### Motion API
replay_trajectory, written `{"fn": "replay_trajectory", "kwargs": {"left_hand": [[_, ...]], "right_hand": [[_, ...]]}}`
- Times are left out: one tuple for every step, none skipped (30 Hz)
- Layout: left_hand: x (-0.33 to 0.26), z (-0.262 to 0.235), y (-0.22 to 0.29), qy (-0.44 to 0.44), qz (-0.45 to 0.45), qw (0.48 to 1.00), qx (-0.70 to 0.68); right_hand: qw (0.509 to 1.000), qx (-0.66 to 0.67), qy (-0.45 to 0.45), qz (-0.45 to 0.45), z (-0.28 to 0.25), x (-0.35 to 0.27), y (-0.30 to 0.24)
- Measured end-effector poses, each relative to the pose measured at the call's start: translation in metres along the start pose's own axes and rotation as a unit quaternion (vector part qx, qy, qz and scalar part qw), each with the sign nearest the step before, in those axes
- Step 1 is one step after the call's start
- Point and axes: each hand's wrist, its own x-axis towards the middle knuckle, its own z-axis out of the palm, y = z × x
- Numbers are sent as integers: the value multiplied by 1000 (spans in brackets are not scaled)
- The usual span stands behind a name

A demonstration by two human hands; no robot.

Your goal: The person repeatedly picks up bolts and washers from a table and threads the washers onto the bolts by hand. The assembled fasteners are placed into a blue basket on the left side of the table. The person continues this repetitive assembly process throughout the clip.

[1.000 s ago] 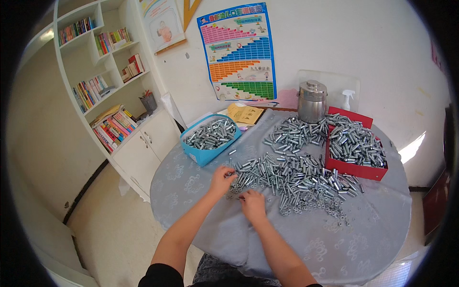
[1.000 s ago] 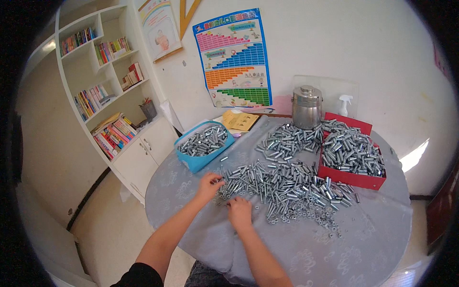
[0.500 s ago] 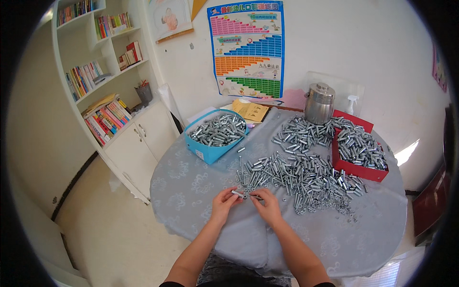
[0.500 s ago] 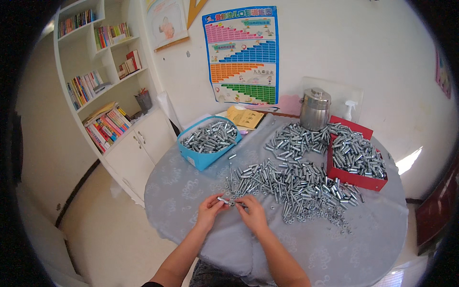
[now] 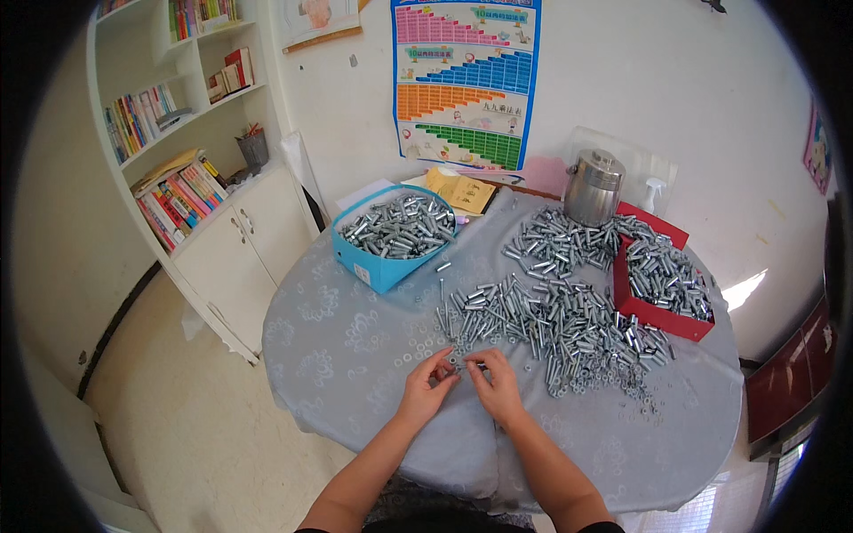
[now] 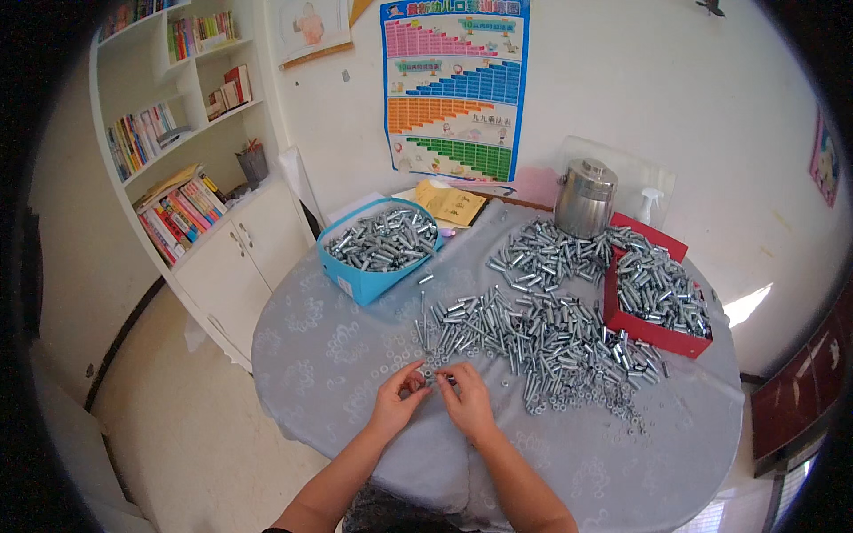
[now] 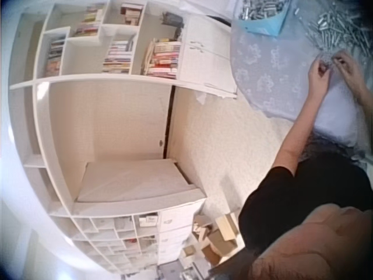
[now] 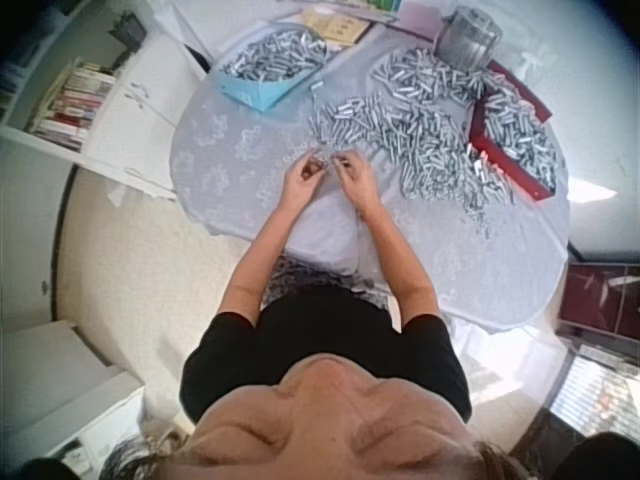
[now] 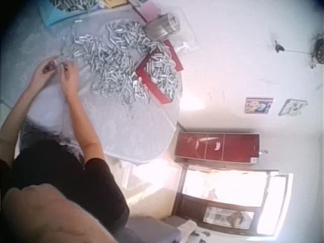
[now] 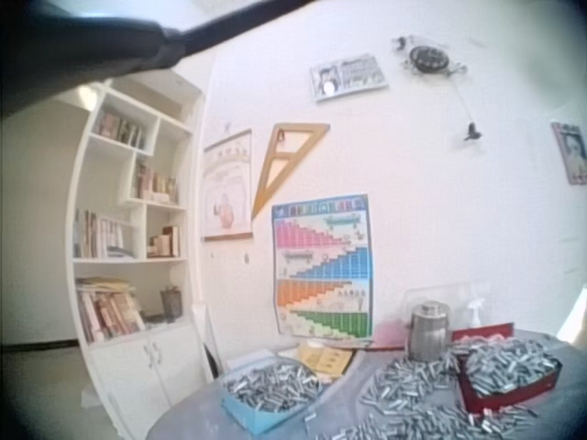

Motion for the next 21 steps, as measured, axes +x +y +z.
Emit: {"fn": "replay_trajectory", "kwargs": {"left_hand": [[1,-1,-2,7,-27,998,-50],[2,-2,-6,15,-54,993,-100],[2,-2,-8,24,-81,985,-150],[3,-6,-9,24,-110,972,-209],[6,-13,-8,25,-139,953,-267],[6,-16,-6,27,-165,931,-325],[6,-16,-4,24,-164,931,-326],[6,-15,-2,16,-171,931,-323],[6,-16,-2,12,-177,931,-320],[7,-17,-2,8,-182,931,-315],[7,-17,-3,6,-175,930,-324],[8,-18,-3,7,-171,928,-330],[8,-18,-5,7,-169,926,-338],[8,-17,-6,7,-166,924,-345],[8,-17,-8,10,-168,926,-338],[9,-18,-8,11,-169,928,-332],[7,-18,-8,12,-169,930,-326],[8,-17,-5,19,-173,932,-319],[9,-16,-1,25,-177,933,-311],[6,-15,1,31,-181,935,-303],[6,-14,1,32,-178,935,-305]], "right_hand": [[1000,-7,8,2,1,-1,0],[1000,2,26,10,3,-1,0],[999,12,43,18,3,-1,-1],[998,21,59,26,4,-2,-1],[997,26,63,28,5,-1,2],[997,31,67,29,5,-2,6],[996,37,69,30,5,-4,8],[997,34,64,25,4,-5,7],[998,34,56,19,5,-4,4],[998,35,49,13,7,-4,2],[999,29,41,2,10,-4,3],[999,23,36,-9,13,-4,8],[999,16,30,-18,14,-6,13],[999,17,36,-23,14,-6,15],[999,20,41,-28,15,-4,17],[998,21,45,-35,14,-3,16],[998,25,47,-27,13,-4,14],[998,28,51,-21,10,-1,12],[998,30,55,-17,8,-2,10],[998,27,58,-17,8,-7,8],[998,23,62,-20,8,-8,8]]}}
